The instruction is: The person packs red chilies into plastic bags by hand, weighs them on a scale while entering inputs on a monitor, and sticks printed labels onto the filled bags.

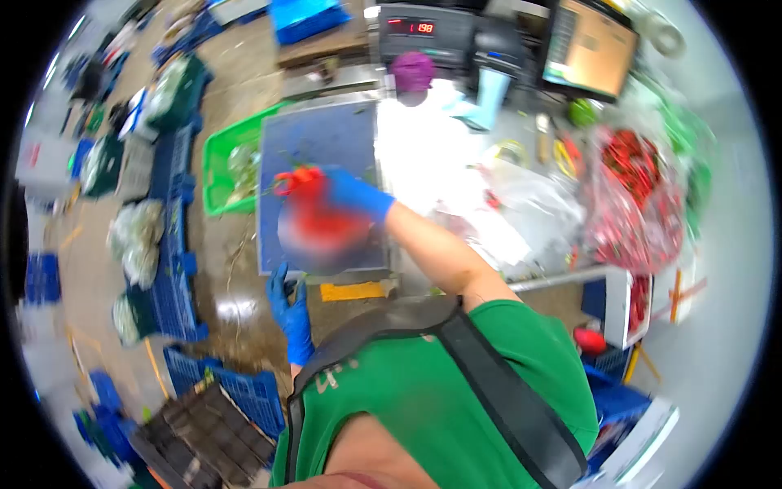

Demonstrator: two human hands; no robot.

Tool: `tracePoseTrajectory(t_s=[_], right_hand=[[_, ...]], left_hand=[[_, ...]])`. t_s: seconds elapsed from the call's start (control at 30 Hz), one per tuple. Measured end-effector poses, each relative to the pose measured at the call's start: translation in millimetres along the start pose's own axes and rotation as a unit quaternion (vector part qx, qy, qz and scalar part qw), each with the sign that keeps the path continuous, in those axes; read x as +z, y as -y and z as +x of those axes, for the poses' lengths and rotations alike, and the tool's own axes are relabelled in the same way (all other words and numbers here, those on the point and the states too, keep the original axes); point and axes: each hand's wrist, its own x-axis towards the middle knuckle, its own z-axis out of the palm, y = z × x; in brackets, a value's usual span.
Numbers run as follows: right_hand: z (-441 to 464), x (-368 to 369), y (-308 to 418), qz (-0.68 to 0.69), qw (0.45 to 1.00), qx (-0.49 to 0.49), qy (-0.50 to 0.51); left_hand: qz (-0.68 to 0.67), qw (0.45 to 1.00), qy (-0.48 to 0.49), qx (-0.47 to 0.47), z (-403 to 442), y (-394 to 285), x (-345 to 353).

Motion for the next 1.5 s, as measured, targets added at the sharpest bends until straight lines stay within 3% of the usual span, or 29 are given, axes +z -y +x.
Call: tracePoseTrajectory(t_s=[0.1,0.17,0.27,0.33,0.37,0.4,0.47,0.53,0.57,0.6,0.7,0.77,0.83,0.87,0.9,0.93,0.97,1.0,1.03,1.1,1.13,1.23,1.27,1.3,1.37,1.4,1.43,1.5], right_hand=[[-38.8,4.5,65.2,-0.123,0.991,-0.039,-0.026],[-61.6,8.3,106.7,-0.139,0.987,-0.071,-0.041],[-116.7,-4.7,163.0,-0.142,0.968,-0.208,-0.008],[-160.3,-12.9,208.7,-0.026,0.98,-0.198,-0.021],[-179.8,-22.0,224.9,0.083,0.985,-0.135,-0.072],[-201.9,-44.7,233.7,-0.103,0.968,-0.219,-0.067],[-244.5,-81.3,249.9,-0.294,0.91,-0.261,-0.134],[-279.3,-103.2,255.9,-0.354,0.879,-0.227,-0.223],[-293.6,-111.8,252.2,-0.403,0.853,-0.232,-0.236],[-302.6,-117.8,246.9,-0.332,0.87,-0.215,-0.294],[-316.2,-134.9,207.2,-0.25,0.896,-0.235,-0.281],[-314.1,-154.8,168.5,-0.227,0.913,-0.175,-0.291],[-301.2,-158.6,131.9,-0.108,0.954,-0.168,-0.225],[-299.1,-158.0,120.1,-0.165,0.955,-0.134,-0.208],[-297.6,-156.2,112.3,-0.222,0.951,-0.1,-0.191],[-290.7,-157.9,109.8,-0.407,0.881,-0.216,-0.108],[-279.0,-185.4,76.1,-0.405,0.906,-0.098,-0.078],[-266.5,-189.4,73.8,-0.503,0.862,-0.054,-0.019],[-254.2,-191.2,72.1,-0.593,0.804,-0.009,0.037],[-218.4,-212.7,61.6,-0.649,0.75,0.067,0.11],[-204.8,-218.4,59.1,-0.673,0.717,0.105,0.145],[-182.8,-199.1,74.5,-0.716,0.669,0.076,0.186],[-181.8,-186.0,66.3,-0.776,0.603,0.029,0.183],[-186.8,-182.9,51.3,-0.716,0.66,-0.127,0.191],[-190.2,-174.4,26.4,-0.676,0.684,-0.048,0.27],[-186.2,-176.6,26.2,-0.691,0.647,-0.016,0.321],[-176.5,-198.0,15.8,-0.737,0.603,-0.011,0.306],[-159.8,-211.8,24.9,-0.724,0.665,0.072,0.168]], left_hand=[[-0.159,0.979,0.107,-0.069,-21.1,-4.7,21.9],[-0.206,0.947,0.241,-0.061,-26.0,-36.3,37.4],[-0.199,0.902,0.383,0.004,-29.6,-103.5,54.0],[-0.178,0.883,0.432,0.038,-33.8,-145.0,73.3],[-0.171,0.88,0.441,0.042,-37.6,-162.9,84.2],[-0.163,0.876,0.452,0.044,-43.4,-177.8,93.6],[-0.01,0.9,0.416,0.129,-56.5,-204.3,108.9],[0.117,0.908,0.341,0.212,-71.0,-216.1,127.5],[0.194,0.901,0.338,0.191,-74.5,-226.3,137.4],[0.233,0.91,0.293,0.179,-78.4,-236.6,146.4],[0.302,0.921,0.2,0.144,-76.8,-244.6,181.5],[0.266,0.941,0.116,0.175,-72.1,-236.7,198.8],[0.1,0.982,0.087,0.132,-65.8,-202.1,215.7],[0.015,0.991,0.068,0.112,-66.0,-204.8,212.7],[-0.176,0.979,0.102,0.026,-67.0,-207.7,207.6],[-0.362,0.921,0.13,-0.059,-66.7,-210.8,201.7],[-0.533,0.821,0.153,-0.137,-67.6,-217.2,195.6],[-0.588,0.772,0.194,-0.141,-67.5,-209.0,192.9],[-0.593,0.765,0.2,-0.152,-70.9,-197.9,196.2],[-0.603,0.748,0.216,-0.17,-78.5,-181.1,205.3],[-0.551,0.786,0.208,-0.189,-86.3,-193.0,199.3],[-0.61,0.736,0.256,-0.142,-82.6,-183.4,189.1],[-0.617,0.737,0.232,-0.15,-77.3,-178.7,187.0],[-0.613,0.745,0.222,-0.138,-71.7,-181.1,183.7],[-0.608,0.758,0.204,-0.118,-63.0,-188.3,178.0],[-0.606,0.758,0.231,-0.072,-60.7,-187.5,177.8],[-0.576,0.776,0.246,-0.076,-62.7,-188.0,176.2],[-0.506,0.811,0.283,-0.084,-66.1,-190.2,171.8]])
